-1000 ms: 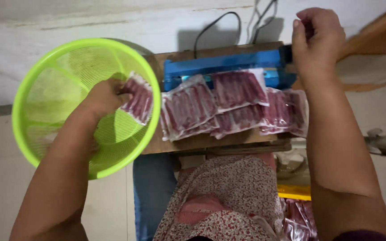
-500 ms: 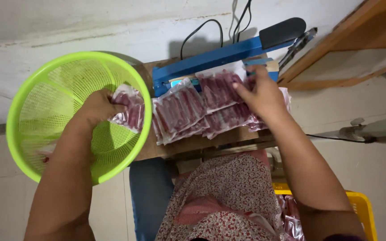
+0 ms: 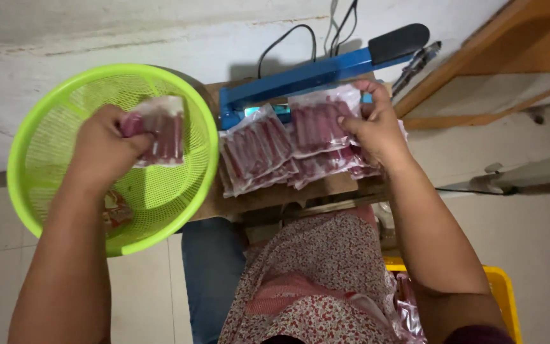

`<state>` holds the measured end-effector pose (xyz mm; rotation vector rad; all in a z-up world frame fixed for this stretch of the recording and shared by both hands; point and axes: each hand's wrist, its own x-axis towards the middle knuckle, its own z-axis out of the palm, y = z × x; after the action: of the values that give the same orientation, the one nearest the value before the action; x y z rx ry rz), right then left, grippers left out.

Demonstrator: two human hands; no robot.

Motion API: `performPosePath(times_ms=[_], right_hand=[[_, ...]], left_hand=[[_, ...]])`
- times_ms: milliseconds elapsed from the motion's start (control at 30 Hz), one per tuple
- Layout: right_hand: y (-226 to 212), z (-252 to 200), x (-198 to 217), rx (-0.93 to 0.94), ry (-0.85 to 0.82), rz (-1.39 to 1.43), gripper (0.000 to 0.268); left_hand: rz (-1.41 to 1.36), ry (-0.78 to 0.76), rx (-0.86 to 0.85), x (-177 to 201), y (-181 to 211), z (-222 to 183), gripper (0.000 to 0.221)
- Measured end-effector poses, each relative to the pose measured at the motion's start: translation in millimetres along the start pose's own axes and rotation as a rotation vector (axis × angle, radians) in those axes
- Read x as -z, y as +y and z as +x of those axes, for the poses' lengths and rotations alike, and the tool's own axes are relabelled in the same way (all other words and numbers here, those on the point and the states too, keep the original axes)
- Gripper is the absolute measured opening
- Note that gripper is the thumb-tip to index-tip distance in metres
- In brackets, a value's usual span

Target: The person repeatedly picks vacuum-sealed meat packages from a green basket, places them on a blue impulse sealer, presses the handle to seal, and stacks the sealed packages on the table. The process continues until the basket is nearly empty.

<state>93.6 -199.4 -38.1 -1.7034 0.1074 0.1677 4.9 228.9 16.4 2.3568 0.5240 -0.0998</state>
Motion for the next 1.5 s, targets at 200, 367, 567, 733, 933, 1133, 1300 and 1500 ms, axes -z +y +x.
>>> performPosePath(times_ms=[200,367,567,733,933,1133,1300,1500], right_hand=[[-37.0,-46.8,31.4,0.020,0.077,-0.041,0.055],[58.9,-30.8,86.7,0.141,0.129,-0.507,0.047],[14.6,-55.5,62.2,0.599,0.228,-0.721,0.047],[-28.3,-90.1,5.6,0.424,-0.158,0.215,0.030],[2.6,-66.9,-16.6,0.289,-0.004,0.685,0.015],[4.3,-73.1,-19.0,0.280,0.037,0.567,0.006],[42.2,-61.6,-0.3,0.288,0.078,0.269,0.012],[3.2,-30.4,0.6,0.172,0.074,-0.277,0.029]], left_hand=[[-0.183,0.164,-0.018,9.4,28.0,-33.8,0.020],[-0.323,0.177,-0.106,2.5,59.5,-57.6,0.030],[-0.589,0.037,-0.351,-65.0,74.7,-50.4,0.037],[-0.972,-0.080,-0.510,-150.0,103.3,-52.2,0.052],[-1.088,-0.222,-0.295,-169.2,143.9,-84.6,0.042],[-1.029,-0.099,-0.239,-214.9,100.8,-46.7,0.005],[-0.873,-0.014,-0.256,-200.2,104.4,-46.4,0.008],[-0.246,0.152,-0.338,-206.3,99.9,-3.6,0.028]])
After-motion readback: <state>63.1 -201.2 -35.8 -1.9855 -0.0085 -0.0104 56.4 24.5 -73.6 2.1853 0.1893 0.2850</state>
